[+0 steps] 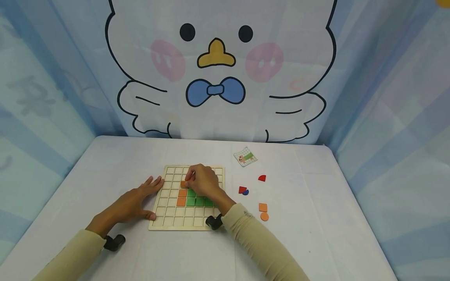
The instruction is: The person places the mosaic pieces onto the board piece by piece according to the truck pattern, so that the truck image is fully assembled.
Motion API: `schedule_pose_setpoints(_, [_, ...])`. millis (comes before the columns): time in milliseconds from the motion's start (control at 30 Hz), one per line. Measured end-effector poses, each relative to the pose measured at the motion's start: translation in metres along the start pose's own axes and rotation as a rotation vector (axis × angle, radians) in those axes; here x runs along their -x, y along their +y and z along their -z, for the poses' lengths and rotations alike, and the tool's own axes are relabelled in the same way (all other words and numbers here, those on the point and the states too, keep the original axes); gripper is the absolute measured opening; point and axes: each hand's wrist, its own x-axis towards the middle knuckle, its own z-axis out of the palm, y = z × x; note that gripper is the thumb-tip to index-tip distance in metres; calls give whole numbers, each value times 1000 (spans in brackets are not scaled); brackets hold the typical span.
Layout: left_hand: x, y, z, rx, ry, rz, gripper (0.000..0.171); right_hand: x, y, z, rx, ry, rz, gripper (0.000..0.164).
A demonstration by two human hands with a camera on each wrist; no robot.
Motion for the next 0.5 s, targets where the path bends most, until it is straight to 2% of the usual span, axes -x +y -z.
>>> schedule_pose_setpoints(300, [0,-1,-1,6,-1,-6,121,-1,1,-6,63,-18,-12,9])
schedule_pose_setpoints(500, [1,-1,-1,4,1,1,121,0,4,-6,49,-2,-4,11])
